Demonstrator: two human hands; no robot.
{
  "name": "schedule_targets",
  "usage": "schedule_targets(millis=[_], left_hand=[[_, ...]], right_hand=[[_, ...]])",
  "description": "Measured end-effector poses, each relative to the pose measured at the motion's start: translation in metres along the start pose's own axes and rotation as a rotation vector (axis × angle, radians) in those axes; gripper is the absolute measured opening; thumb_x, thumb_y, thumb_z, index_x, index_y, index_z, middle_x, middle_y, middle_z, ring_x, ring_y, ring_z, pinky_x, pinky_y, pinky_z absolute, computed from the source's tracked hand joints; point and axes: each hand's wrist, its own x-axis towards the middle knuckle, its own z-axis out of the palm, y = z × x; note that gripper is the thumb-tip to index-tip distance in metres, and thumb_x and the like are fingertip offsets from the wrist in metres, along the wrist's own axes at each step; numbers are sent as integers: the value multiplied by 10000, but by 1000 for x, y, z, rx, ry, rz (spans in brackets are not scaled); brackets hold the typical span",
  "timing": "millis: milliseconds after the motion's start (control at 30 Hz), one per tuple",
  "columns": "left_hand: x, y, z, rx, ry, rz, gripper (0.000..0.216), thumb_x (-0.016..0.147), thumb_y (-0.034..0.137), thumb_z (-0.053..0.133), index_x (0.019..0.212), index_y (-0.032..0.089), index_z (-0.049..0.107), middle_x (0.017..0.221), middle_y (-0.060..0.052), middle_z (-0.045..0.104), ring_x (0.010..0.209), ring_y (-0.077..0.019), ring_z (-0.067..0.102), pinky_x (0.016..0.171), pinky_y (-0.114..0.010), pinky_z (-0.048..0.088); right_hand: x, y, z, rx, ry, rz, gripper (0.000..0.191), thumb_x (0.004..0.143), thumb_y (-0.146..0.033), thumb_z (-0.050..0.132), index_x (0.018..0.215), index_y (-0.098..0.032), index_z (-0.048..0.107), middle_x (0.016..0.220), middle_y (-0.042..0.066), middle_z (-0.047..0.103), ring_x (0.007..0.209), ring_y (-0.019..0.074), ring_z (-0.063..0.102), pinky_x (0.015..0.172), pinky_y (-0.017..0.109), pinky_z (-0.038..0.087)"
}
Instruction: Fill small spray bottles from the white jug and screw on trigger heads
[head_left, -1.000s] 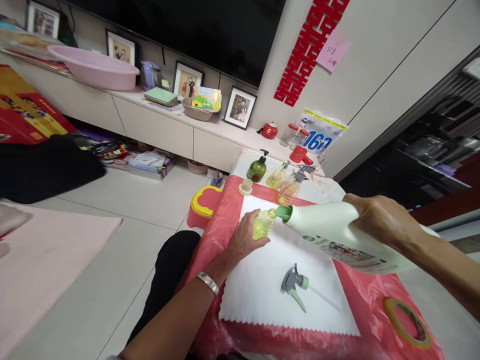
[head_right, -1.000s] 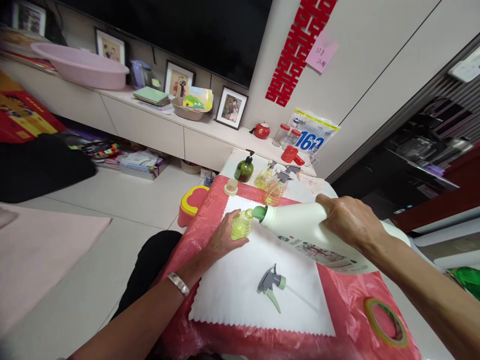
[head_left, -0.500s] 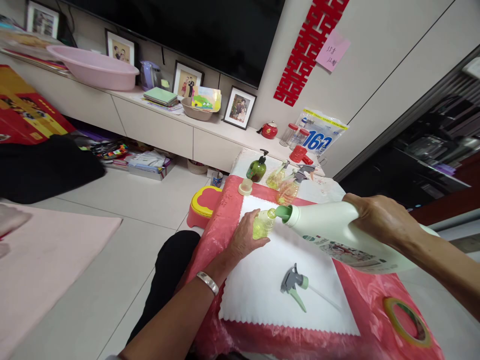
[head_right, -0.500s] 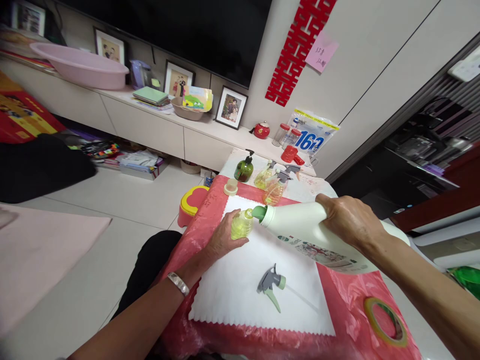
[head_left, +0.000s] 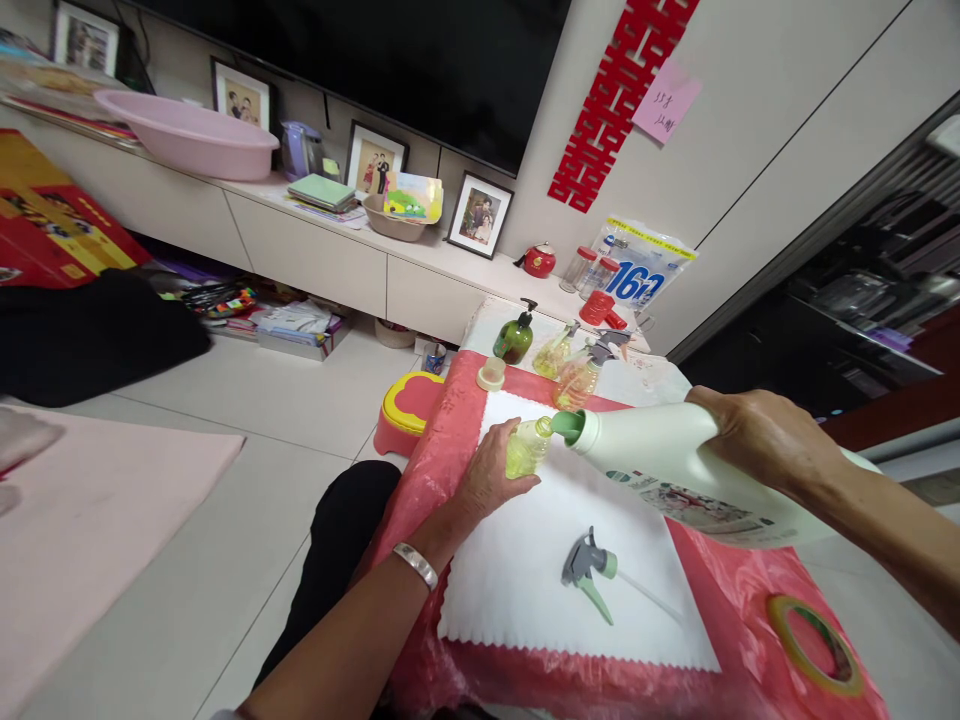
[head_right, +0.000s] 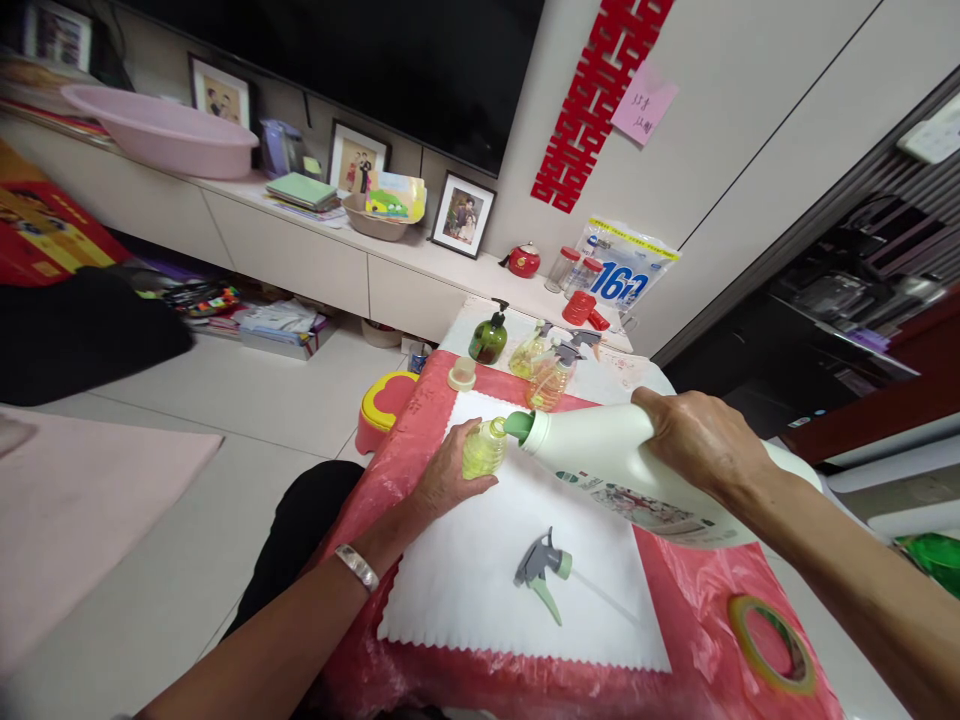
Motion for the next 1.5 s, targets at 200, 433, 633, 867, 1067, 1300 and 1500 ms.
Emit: schedule_targets(millis=[200,433,633,867,1067,1300,1500], left_hand=[[1,0,0,3,9,9,926,633,228,845,1419,251,356,1357,-105,533,1303,-317,525,1120,-514,443],[0,1,-1,7,3,4,921,635,227,840,1416,240,352,1352,-112,537,1293,-314,530,1116,-516,443],[0,1,-1,2,1,7,918,637,230,840,1415,244,354,1372,-113,530,1306,-316,519,1127,-523,430],[0,2,-2,6,2,1,914,643,228,835,1421,250,356,1362,-107,536,1301,-314,526,1120,-511,441],[0,3,-3,-8,-6,-13,922,636,235,843,1419,255,359,1361,-104,535,1313,-312,517,1128,-512,431],[0,5,-4,-19,-11,-9,975,600,222,862,1420,244,334,1372,-124,512,1318,-330,506,1139,-537,413],[-2,4,-3,-25,21,-3,968,602,176,831,1417,237,313,1397,-133,483,1358,-324,483,1170,-520,385]], right_hand=[[-1,0,0,-3,-7,9,124,739,-230,484,831,-300,530,696,4,583,617,184,574,543,291,292],[-1,0,-1,-4,-6,8,125,745,-225,479,828,-300,535,695,4,577,618,184,566,545,290,284],[-2,-2,-3,5,-12,4,131,744,-210,468,820,-296,531,694,5,578,620,179,562,552,290,294],[-1,-4,-3,-2,-9,11,110,751,-234,493,828,-297,538,704,12,582,625,186,569,546,292,289],[-1,-1,-1,4,-4,6,140,735,-213,479,827,-299,540,695,11,580,611,188,572,535,291,288],[0,3,7,38,18,1,130,734,-228,501,829,-297,557,684,12,583,608,187,569,544,286,293],[0,1,19,185,69,12,113,690,-242,527,781,-286,578,615,-3,570,569,179,559,551,284,320]])
